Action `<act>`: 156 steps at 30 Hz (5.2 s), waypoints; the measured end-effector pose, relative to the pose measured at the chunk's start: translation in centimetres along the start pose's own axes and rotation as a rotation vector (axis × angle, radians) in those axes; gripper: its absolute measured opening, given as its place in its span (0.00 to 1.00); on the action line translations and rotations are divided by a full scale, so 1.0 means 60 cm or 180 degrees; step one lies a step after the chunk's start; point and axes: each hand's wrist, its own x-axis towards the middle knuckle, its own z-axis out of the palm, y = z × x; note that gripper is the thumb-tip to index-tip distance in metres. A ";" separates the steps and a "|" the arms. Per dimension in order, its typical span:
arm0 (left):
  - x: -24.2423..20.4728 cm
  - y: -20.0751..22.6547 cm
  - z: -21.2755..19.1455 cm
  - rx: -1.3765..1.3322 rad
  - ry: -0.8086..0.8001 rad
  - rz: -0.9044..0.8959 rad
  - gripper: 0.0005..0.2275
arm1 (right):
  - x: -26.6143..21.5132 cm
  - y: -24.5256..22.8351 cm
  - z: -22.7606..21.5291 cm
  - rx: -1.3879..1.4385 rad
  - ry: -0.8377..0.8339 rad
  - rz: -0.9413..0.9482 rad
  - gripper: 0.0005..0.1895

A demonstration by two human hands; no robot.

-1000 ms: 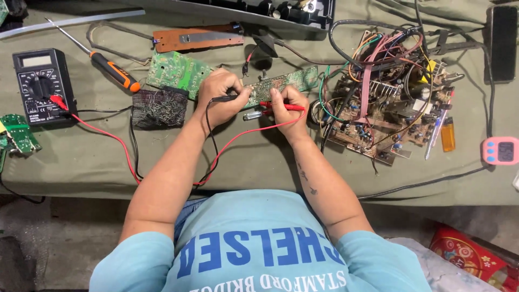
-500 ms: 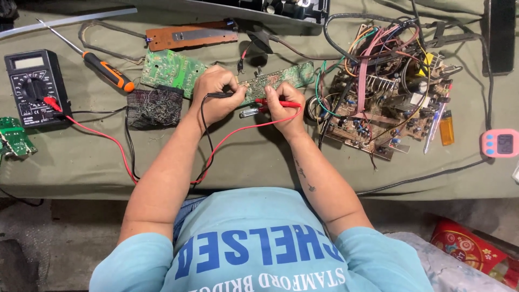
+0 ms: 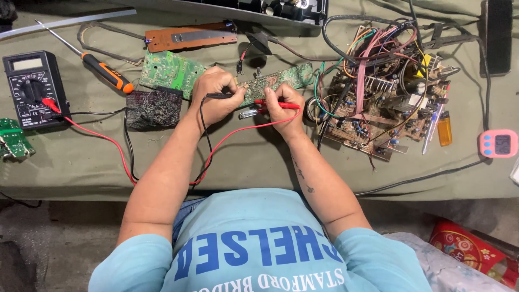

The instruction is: Using a multimeter to test electrical circuits and components on a printed circuit board.

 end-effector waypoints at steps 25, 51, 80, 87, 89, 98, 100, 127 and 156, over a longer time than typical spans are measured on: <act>-0.003 0.002 0.010 0.0038 0.0530 0.0324 0.11 | -0.003 0.022 -0.009 -0.0129 -0.0232 -0.0109 0.20; -0.002 0.004 0.011 0.0031 0.0377 0.0168 0.11 | 0.004 0.008 -0.008 -0.0137 0.0103 -0.0070 0.21; -0.002 0.004 0.008 0.0019 0.0260 0.0168 0.12 | -0.004 0.016 -0.007 -0.0267 0.0328 -0.0056 0.22; 0.002 0.019 0.002 0.0027 0.0186 0.0172 0.11 | -0.002 0.009 -0.008 -0.0274 0.0296 0.0003 0.22; 0.001 0.019 0.003 0.0044 0.0204 0.0172 0.11 | -0.002 0.012 -0.007 -0.0267 0.0280 0.0003 0.22; 0.000 0.016 0.005 0.0040 0.0216 0.0133 0.11 | 0.005 -0.010 -0.003 -0.0172 0.0231 0.0051 0.21; -0.001 0.013 0.004 0.0055 0.0201 0.0148 0.11 | 0.005 -0.010 -0.003 -0.0167 0.0227 0.0046 0.22; -0.005 -0.006 0.010 0.0042 0.0187 0.0110 0.10 | 0.003 -0.012 -0.001 -0.0141 0.0263 0.0136 0.20; -0.007 -0.010 0.013 0.0086 0.0220 0.0174 0.10 | 0.006 -0.007 -0.002 -0.0170 0.0274 0.0092 0.20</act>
